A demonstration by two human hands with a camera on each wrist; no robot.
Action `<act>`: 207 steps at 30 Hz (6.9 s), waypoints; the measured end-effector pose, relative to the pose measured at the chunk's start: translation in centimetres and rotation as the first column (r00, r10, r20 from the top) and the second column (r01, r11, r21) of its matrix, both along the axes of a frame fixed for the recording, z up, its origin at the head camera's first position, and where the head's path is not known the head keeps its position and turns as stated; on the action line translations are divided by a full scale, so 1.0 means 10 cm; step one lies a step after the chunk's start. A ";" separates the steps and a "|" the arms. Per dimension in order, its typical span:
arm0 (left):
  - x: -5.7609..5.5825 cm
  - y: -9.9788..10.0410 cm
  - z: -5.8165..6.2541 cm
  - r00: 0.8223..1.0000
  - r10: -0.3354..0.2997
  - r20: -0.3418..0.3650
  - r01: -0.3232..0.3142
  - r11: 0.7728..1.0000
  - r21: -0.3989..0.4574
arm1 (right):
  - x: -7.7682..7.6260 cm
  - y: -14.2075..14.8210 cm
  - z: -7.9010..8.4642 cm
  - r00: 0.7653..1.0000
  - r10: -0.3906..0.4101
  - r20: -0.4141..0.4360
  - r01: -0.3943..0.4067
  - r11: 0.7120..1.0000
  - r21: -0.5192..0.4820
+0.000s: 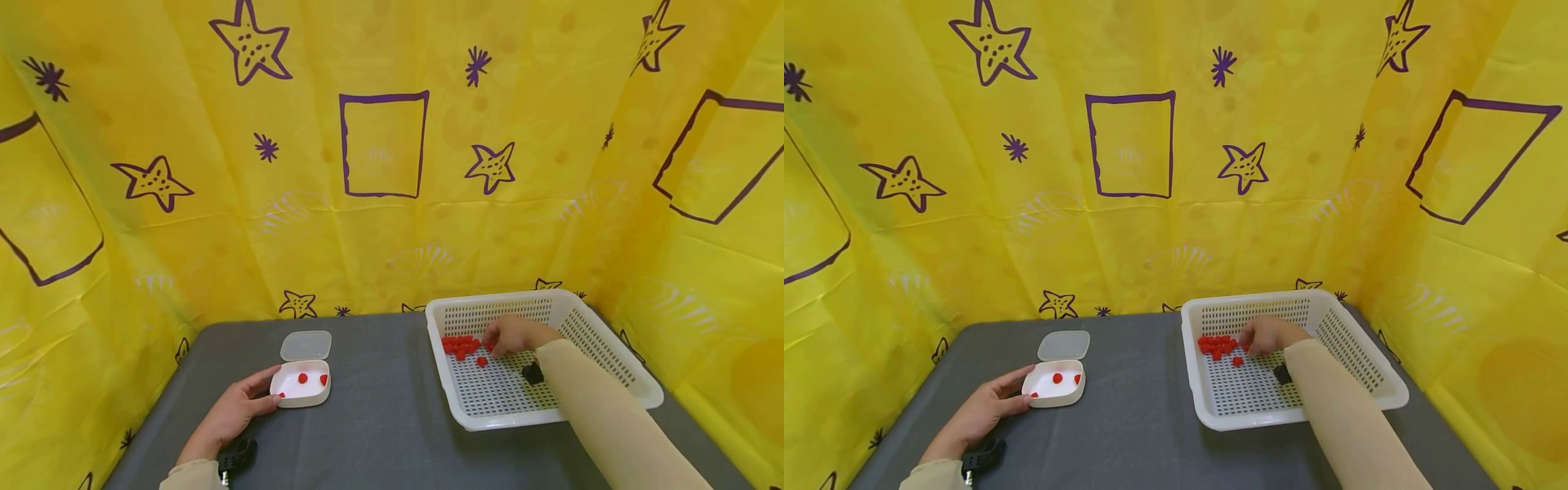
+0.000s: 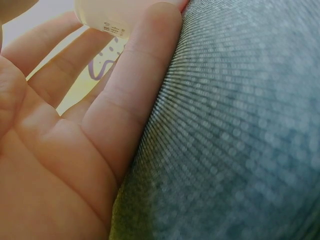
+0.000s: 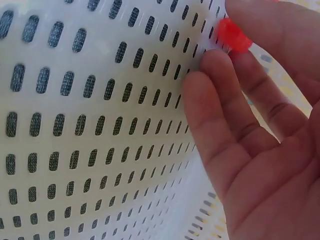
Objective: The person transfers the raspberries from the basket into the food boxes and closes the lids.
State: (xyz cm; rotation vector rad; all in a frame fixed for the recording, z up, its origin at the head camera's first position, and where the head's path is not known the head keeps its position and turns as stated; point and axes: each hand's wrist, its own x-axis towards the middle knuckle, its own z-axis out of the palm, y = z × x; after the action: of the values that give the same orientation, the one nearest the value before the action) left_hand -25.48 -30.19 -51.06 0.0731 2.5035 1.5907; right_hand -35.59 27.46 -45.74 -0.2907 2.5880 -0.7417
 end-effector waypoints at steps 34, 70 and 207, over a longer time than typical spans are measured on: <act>-0.01 0.01 -0.01 1.000 0.017 0.013 -0.016 1.000 -0.008 | 0.07 -1.39 0.88 0.988 -0.039 0.148 0.144 0.552 -0.821; -0.02 0.00 0.01 1.000 -0.006 -0.003 0.006 1.000 0.012 | 0.48 -3.15 0.34 0.980 -0.148 0.135 0.200 0.704 -0.681; 0.01 0.00 -0.01 1.000 0.004 -0.006 -0.004 0.999 0.032 | 0.11 -1.06 0.81 0.986 -0.014 0.165 0.139 0.609 -0.780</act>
State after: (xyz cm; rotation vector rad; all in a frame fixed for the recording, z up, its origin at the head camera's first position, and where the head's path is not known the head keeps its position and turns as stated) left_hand -25.41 -30.18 -51.20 0.0775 2.4842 1.6343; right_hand -34.49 16.85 -37.61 -0.3616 1.9723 -1.8612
